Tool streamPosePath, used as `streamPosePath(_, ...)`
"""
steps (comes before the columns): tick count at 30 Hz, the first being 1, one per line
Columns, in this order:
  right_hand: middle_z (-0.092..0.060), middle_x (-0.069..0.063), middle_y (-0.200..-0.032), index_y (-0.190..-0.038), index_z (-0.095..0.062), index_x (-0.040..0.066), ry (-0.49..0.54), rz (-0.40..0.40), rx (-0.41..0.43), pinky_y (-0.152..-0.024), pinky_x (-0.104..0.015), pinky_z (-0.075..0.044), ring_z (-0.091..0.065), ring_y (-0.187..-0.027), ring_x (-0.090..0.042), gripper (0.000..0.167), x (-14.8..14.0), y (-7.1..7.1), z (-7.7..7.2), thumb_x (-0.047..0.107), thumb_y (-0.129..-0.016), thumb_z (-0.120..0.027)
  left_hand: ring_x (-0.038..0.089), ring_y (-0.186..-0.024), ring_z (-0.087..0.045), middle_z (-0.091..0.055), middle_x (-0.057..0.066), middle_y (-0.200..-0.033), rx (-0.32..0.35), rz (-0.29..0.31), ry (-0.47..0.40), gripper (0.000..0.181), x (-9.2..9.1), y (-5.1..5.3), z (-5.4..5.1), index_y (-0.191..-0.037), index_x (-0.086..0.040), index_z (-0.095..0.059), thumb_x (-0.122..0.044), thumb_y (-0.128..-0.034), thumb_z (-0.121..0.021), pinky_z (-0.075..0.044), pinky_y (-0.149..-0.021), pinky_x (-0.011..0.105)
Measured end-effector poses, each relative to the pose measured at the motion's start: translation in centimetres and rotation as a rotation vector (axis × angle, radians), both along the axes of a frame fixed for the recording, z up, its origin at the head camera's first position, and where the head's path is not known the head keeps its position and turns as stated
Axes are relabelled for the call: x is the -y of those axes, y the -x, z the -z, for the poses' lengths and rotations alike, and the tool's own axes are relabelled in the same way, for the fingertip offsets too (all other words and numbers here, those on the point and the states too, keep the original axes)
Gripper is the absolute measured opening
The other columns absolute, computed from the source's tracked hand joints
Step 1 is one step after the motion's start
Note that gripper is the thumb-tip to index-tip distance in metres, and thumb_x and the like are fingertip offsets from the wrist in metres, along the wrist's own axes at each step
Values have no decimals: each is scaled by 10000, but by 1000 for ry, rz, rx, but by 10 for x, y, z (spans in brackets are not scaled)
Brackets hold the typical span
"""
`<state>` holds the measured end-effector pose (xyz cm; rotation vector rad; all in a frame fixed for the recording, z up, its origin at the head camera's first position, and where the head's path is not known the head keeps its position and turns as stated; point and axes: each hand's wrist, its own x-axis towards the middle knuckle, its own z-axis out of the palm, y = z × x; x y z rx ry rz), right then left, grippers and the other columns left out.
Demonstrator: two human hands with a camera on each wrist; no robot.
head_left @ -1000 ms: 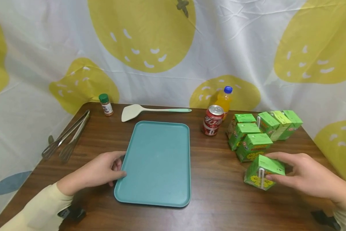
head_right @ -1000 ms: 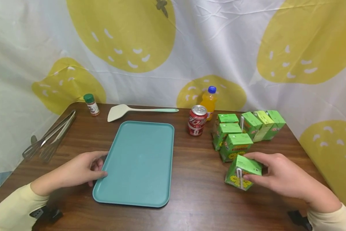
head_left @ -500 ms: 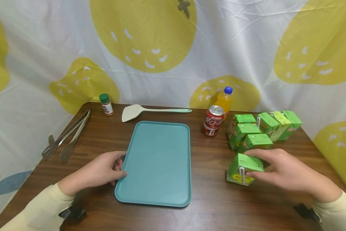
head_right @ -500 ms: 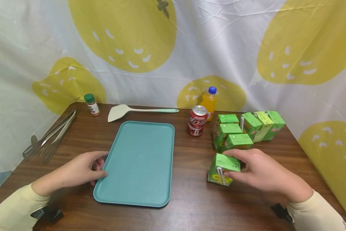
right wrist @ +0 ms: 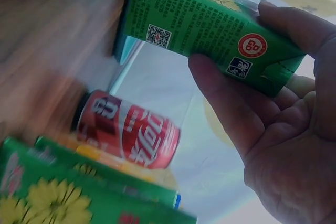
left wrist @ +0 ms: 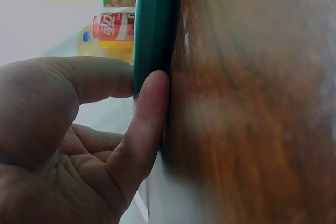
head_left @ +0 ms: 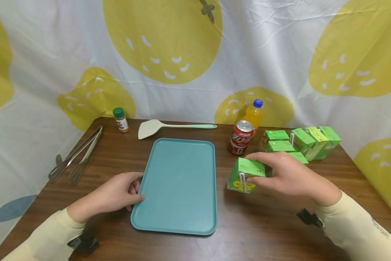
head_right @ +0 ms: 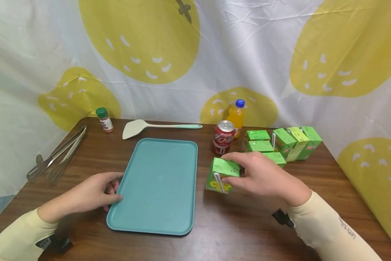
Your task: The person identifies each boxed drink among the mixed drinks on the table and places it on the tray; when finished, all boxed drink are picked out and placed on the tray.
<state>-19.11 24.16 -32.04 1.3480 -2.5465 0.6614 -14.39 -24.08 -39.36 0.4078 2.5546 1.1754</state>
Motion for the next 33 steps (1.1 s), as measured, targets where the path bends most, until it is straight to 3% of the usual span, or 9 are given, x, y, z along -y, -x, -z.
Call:
streamPosePath(6,-744,137,-995,-1340,-736,137,14,13,77,-614,-240,-551,-575,-638,-6,451,23,14,-3,148,-929,-921,193,-681,-688,-626,80,-908,7,-8,2,733,0,-1,1,-1559,161,-462,-7,-946,-828,-635,-549,342)
streamPosePath(17,-768,58,-1059,-1346,-739,97,25,38,105,-703,-308,-597,-632,-714,-42,449,57,40,-1,195,-946,-917,198,-690,-690,-635,84,-915,11,-12,-8,738,0,0,1,-1557,164,-459,-8,-941,-829,-636,-548,348)
streamPosePath(24,-791,41,-1075,-1368,-735,86,29,74,166,-701,-330,-594,-598,-642,-68,487,77,55,4,239,-945,-922,199,-705,-683,-629,86,-918,17,-14,-6,732,-1,0,0,-1558,152,-468,-10,-943,-832,-636,-550,345)
streamPosePath(33,-791,41,-1095,-1382,-733,93,53,60,191,-761,-358,-614,-681,-796,-101,507,110,72,7,266,-944,-922,195,-700,-680,-625,87,-933,12,-23,0,743,1,0,1,-1560,149,-469,-19,-941,-842,-635,-549,343)
